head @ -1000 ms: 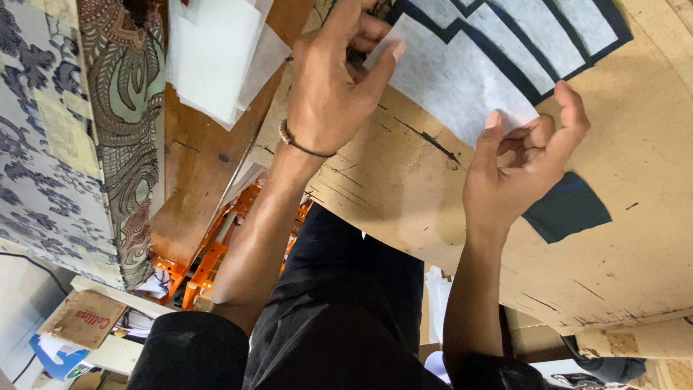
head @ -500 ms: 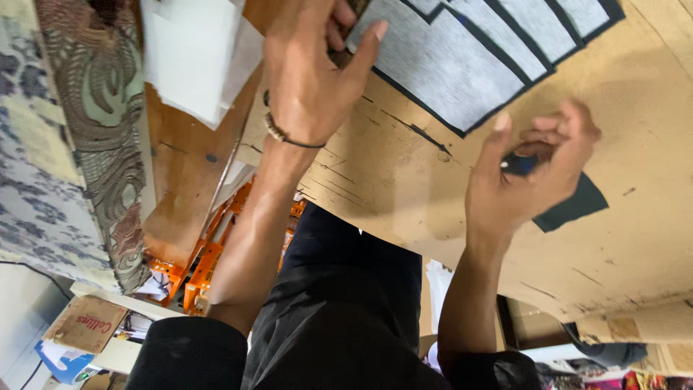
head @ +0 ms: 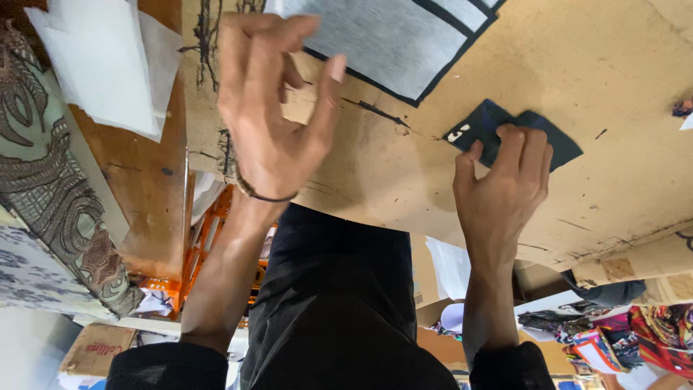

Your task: The person assembles small fabric pads by placing white paper inserts between black fabric pieces on a wooden workbench. They repeatedly pick up a fabric piece, insert a paper sheet, and place the completed pad in a growing stack. The process continues throughout the clip.

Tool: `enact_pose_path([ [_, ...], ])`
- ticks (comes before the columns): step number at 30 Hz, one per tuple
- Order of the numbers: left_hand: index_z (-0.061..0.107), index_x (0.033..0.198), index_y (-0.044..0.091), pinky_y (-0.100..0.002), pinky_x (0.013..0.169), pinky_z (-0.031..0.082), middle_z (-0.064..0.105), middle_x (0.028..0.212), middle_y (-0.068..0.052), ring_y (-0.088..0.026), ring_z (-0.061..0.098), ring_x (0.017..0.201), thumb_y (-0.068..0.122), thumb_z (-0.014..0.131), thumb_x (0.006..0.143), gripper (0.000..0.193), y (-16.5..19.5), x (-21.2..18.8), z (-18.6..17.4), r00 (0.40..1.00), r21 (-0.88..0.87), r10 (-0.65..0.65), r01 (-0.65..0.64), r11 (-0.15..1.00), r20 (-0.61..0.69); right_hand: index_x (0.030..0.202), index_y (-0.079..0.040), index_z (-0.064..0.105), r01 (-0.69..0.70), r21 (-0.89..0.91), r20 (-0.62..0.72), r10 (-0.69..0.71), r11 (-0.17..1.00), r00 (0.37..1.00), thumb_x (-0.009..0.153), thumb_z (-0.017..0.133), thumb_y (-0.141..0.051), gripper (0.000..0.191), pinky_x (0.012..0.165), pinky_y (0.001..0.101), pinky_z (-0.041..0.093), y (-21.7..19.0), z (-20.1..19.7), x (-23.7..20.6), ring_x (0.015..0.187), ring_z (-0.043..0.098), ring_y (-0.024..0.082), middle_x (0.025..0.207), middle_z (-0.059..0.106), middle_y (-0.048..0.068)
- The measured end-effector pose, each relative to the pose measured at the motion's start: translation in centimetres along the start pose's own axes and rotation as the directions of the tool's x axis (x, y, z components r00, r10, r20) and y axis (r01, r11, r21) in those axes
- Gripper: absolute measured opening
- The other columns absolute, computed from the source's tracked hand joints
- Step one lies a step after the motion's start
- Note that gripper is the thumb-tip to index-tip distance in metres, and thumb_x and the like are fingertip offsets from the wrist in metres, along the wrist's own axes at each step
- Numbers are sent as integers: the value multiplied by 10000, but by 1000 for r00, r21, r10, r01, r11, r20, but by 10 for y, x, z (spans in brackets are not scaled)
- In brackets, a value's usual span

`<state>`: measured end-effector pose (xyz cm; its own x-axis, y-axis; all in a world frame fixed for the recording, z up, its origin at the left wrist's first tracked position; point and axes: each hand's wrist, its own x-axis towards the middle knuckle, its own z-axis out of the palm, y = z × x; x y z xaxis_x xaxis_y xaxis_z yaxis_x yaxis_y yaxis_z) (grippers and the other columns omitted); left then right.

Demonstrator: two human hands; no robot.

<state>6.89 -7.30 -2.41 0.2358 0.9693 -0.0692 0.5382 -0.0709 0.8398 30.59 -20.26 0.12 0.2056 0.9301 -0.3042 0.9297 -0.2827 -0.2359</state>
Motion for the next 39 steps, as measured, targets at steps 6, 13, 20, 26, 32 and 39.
enact_pose_path([
  [6, 620, 1288, 27, -214, 596, 529, 584, 1175, -93, -97, 583, 741, 77, 815, 1057, 306, 12, -21, 33, 995, -54, 7, -2, 999, 102, 1041, 34, 612, 20, -35, -12, -21, 999, 1000, 974, 670, 66, 94, 746, 421, 485, 9, 5, 2, 892, 585, 334, 992, 567, 162],
  [13, 615, 1299, 5, -210, 550, 564, 650, 1110, -116, -144, 681, 797, 46, 752, 1029, 306, 27, -43, 75, 974, -211, 33, 16, 977, 226, 984, 2, 657, -7, 199, -32, 14, 980, 999, 942, 713, 42, 81, 742, 401, 491, 29, 1, 1, 881, 634, 318, 954, 634, 129],
  [20, 582, 1293, 3, -360, 790, 604, 647, 1188, -203, -303, 701, 940, 104, 750, 921, 421, 52, -58, 94, 949, -210, 107, -45, 977, 295, 1024, 37, 706, -105, 494, 35, 101, 863, 994, 935, 691, 116, 120, 778, 293, 540, 52, -4, -6, 896, 728, 227, 1004, 722, 140],
  [26, 617, 1322, 22, -314, 735, 610, 708, 1103, -121, -254, 730, 944, 81, 715, 972, 368, 57, -62, 109, 905, -170, -30, 112, 979, 425, 1041, 64, 694, -92, 583, 31, 91, 807, 995, 940, 685, 145, 129, 827, 269, 519, 68, 6, -10, 920, 707, 208, 1005, 713, 149],
  [32, 586, 1304, 13, -324, 804, 615, 696, 1177, -174, -281, 728, 1017, 198, 710, 1007, 371, 62, -69, 116, 933, -332, 25, 102, 938, 359, 1021, 84, 660, -129, 713, 0, 183, 690, 983, 911, 644, 173, 143, 870, 248, 490, 74, 5, -22, 938, 605, 153, 1016, 668, 116],
  [39, 547, 1412, -45, -376, 957, 593, 673, 1288, -233, -319, 708, 1091, 247, 634, 1029, 490, 69, -76, 135, 904, -245, -9, 125, 961, 427, 1057, 99, 606, -162, 858, -52, 397, 487, 916, 882, 558, 60, 186, 810, 208, 479, 95, -30, -44, 870, 571, 117, 973, 600, 86],
])
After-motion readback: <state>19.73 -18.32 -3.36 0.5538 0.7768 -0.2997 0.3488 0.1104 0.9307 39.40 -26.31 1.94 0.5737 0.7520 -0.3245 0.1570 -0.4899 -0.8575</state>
